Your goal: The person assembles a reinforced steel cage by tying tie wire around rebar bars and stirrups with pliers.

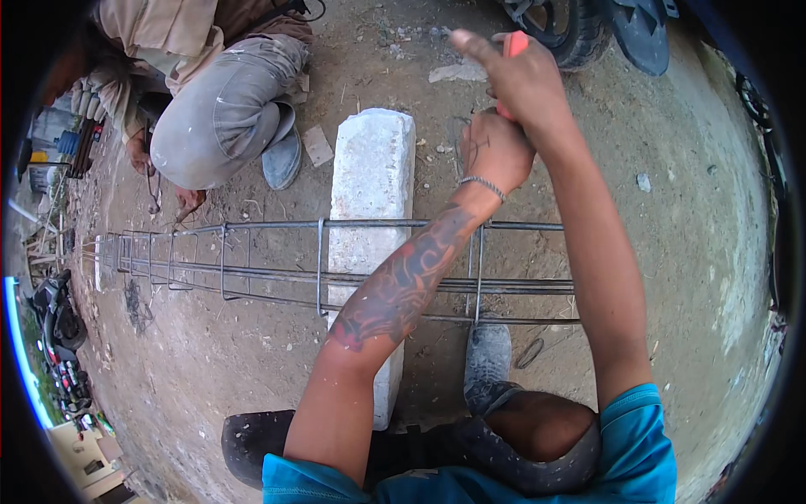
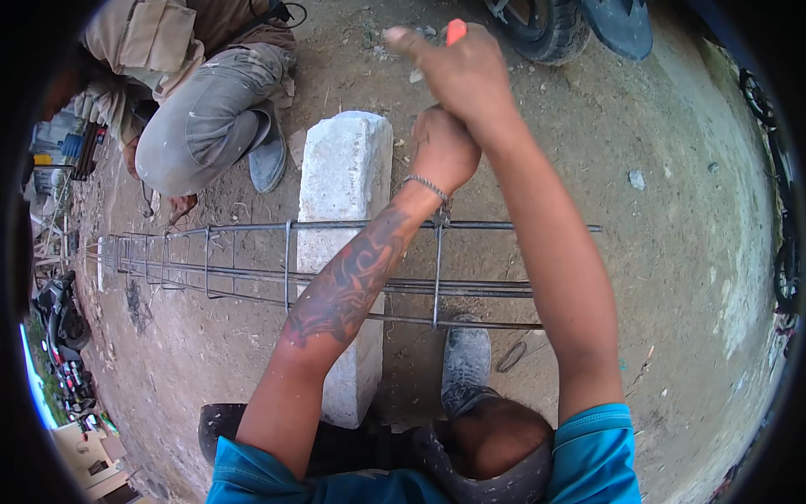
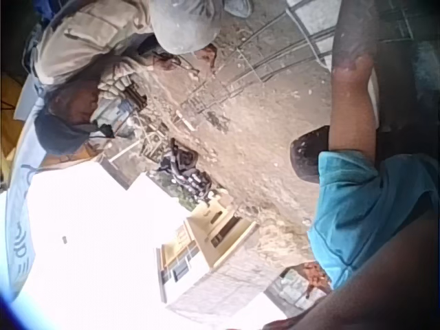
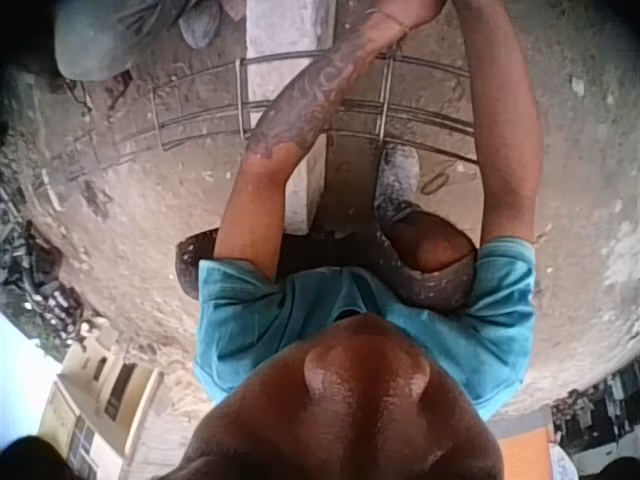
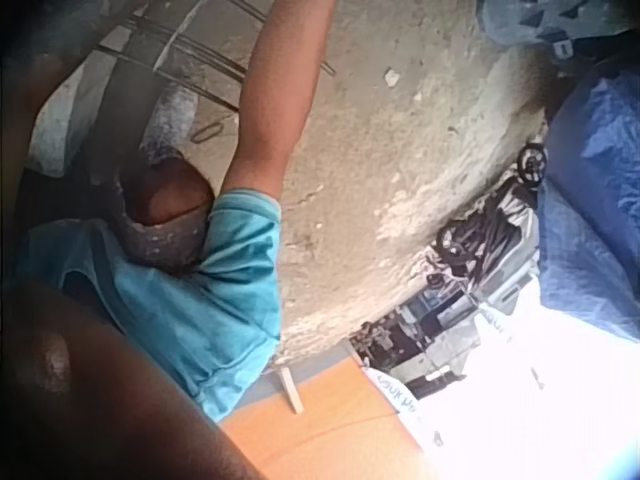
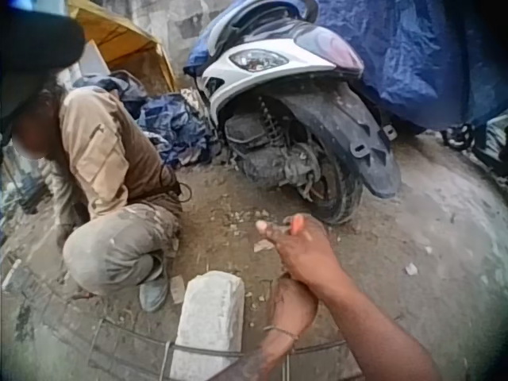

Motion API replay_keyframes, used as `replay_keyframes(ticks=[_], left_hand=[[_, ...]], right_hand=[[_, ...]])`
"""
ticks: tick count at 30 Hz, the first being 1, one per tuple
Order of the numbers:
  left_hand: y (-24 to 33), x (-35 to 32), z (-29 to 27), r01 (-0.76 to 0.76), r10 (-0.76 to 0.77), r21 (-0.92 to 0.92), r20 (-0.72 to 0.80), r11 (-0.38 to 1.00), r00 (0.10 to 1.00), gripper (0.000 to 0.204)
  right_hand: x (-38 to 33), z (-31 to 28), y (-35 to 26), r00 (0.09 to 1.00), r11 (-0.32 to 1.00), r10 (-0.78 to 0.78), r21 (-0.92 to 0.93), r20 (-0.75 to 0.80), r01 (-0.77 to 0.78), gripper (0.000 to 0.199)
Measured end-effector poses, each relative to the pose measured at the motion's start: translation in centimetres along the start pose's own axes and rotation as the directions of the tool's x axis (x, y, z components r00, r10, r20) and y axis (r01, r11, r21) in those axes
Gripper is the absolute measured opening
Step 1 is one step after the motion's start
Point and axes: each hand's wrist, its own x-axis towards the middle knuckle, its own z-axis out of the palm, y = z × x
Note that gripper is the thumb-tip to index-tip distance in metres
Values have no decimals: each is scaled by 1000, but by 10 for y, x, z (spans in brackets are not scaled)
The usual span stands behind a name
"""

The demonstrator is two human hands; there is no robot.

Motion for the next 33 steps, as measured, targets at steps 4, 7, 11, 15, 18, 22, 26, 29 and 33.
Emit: replay_keyframes(ticks=[4, 7, 11, 15, 18, 22, 26, 29, 33], left_hand=[[5, 6, 0, 316, -317, 24, 81, 949, 945, 27], [4, -18, -13, 238, -251, 79, 235, 968, 939, 57], [29, -75, -67, 13, -126, 354, 300, 935, 946, 106], [12, -151, -83, -98, -116, 397, 481, 913, 869, 119], [-5, -160, -76, -141, -115, 483, 463, 864, 879, 125], [-9, -164, -76, -131, -114, 476, 451, 870, 885, 125], [-10, -166, -71, -152, -76, 453, 446, 878, 892, 126], [-9, -161, -75, -141, -89, 460, 444, 877, 892, 126], [-8, -167, -75, -156, -61, 463, 420, 873, 905, 125]], right_hand=[[35, 23, 48, 938, 997, 83, -23, 338, -80, 32], [38, 45, 73, 928, 971, 236, -36, 288, -236, 29], [19, 31, 47, 973, 993, 49, 98, 225, -73, 25], [-3, 14, -5, 941, 861, 234, 397, 244, -317, 19], [23, 3, 14, 902, 1000, 4, 3, 433, -6, 42], [26, 42, 25, 853, 934, 309, 36, 421, -356, 39], [27, 67, 74, 763, 680, 365, 407, 533, -610, 16], [33, 75, 72, 712, 639, 432, 369, 554, -675, 15], [31, 83, 78, 640, 585, 467, 329, 611, -741, 9]])
